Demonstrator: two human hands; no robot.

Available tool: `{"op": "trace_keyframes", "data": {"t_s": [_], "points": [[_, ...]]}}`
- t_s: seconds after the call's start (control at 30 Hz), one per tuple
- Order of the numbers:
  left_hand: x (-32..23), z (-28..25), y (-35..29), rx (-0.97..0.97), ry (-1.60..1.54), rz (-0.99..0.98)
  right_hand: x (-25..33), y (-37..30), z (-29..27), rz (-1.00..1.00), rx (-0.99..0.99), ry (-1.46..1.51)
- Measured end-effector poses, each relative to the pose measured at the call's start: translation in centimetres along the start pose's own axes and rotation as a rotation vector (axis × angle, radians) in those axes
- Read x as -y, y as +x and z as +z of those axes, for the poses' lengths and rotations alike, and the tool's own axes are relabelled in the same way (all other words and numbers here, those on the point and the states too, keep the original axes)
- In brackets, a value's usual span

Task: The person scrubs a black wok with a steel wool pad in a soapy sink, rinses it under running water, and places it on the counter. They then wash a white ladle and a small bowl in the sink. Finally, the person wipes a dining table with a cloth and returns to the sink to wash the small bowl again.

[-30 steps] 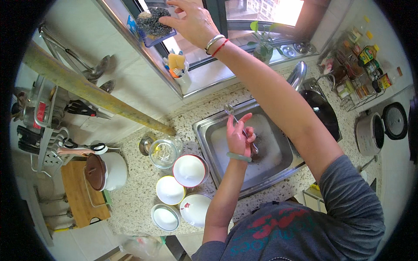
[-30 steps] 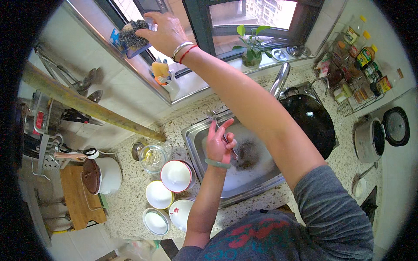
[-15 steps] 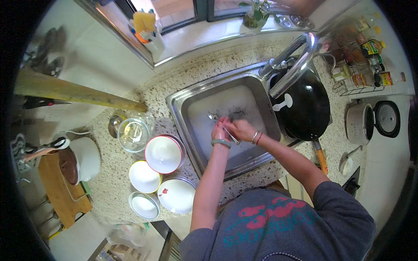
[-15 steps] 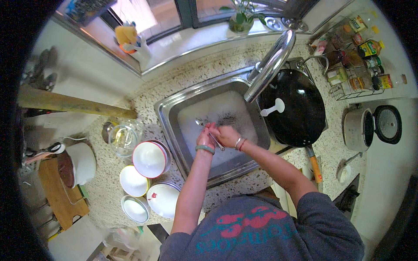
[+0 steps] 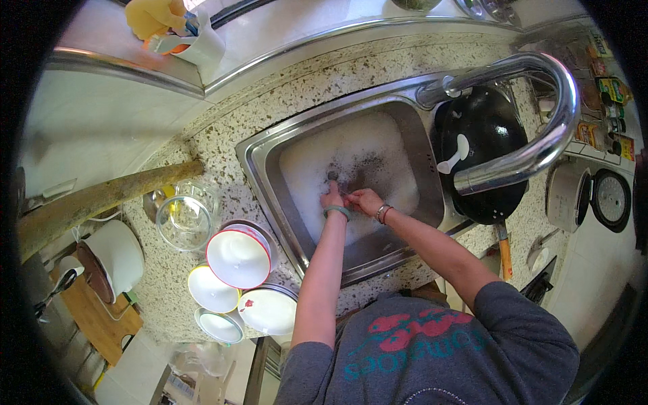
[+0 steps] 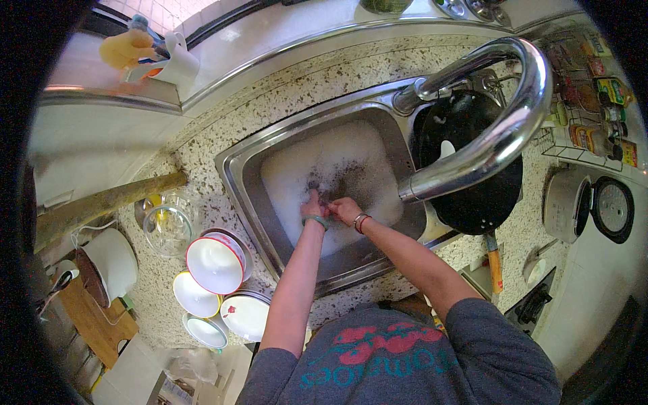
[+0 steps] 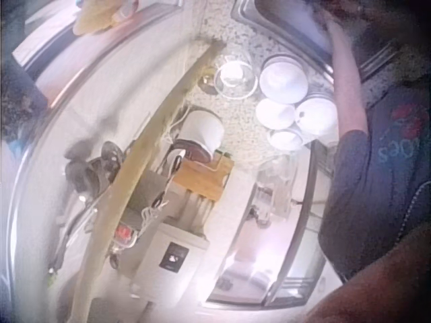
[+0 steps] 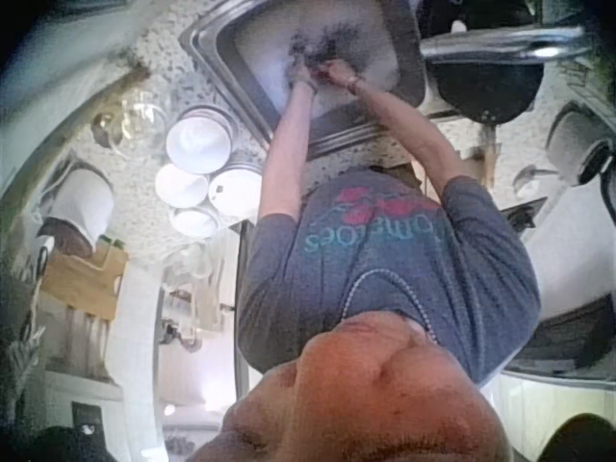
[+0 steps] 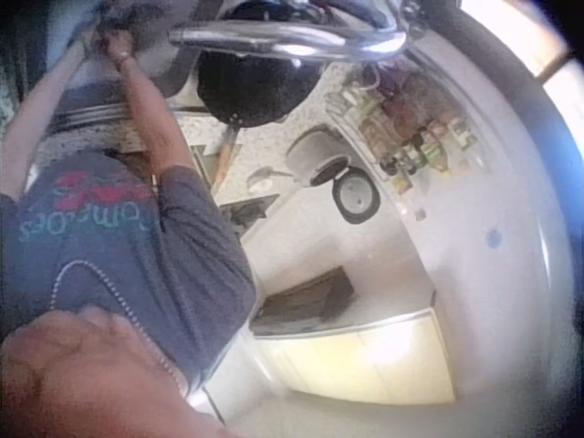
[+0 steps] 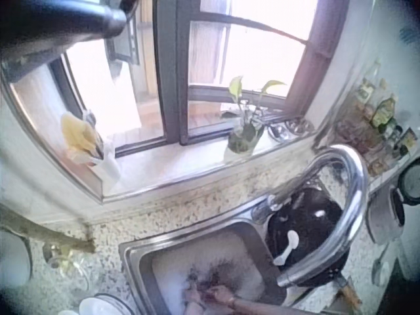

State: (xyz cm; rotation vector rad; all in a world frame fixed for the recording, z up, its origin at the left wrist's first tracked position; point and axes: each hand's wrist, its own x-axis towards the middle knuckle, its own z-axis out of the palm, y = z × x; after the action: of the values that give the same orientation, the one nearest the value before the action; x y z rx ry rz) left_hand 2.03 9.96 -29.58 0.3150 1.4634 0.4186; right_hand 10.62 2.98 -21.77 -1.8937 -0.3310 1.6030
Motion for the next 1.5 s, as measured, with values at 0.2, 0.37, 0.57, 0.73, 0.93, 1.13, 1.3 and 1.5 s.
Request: {"op": "trace_keyframes", "data": {"t_s": [0.2, 0.37, 0.57, 0.73, 0.93, 1.13, 1.3, 1.5], "points": [[-4.1, 1.6, -3.8, 0.144, -0.049, 0.124, 4.6, -6.1, -0.7, 0.203, 0.051, 0.432], [-6.1, 2.9, -6.5, 0.105, 0.077, 0.135, 5.8, -8.4, -1.2, 0.214, 0.117, 0.624], [-4.1, 3.3, -6.4, 0.237, -0.083, 0.286, 4.3, -9.1, -1.3, 0.210, 0.239, 0.861], [-4.6, 2.5, -5.4, 0.168, 0.282, 0.262, 4.7, -10.8, -1.5, 0.147, 0.116, 0.753], [-6.7, 1.5, -4.7, -0.305, 1.379, 1.079, 8.0, -18.6, -2.7, -0.280, -0.345, 0.811], [-4.6, 0.8, -4.7, 0.035, 1.837, 0.595, 6.7, -18.7, -6.6, -0.366, -0.495, 1.321], [-3.0, 0.7, -6.6, 0.197, 2.014, 0.569, 5.7, -17.3, -8.2, -0.245, -0.446, 1.612], [-2.6, 1.4, -5.8, 0.220, 2.145, 0.729, 7.0, -18.3, -8.5, -0.232, -0.441, 1.571]]}}
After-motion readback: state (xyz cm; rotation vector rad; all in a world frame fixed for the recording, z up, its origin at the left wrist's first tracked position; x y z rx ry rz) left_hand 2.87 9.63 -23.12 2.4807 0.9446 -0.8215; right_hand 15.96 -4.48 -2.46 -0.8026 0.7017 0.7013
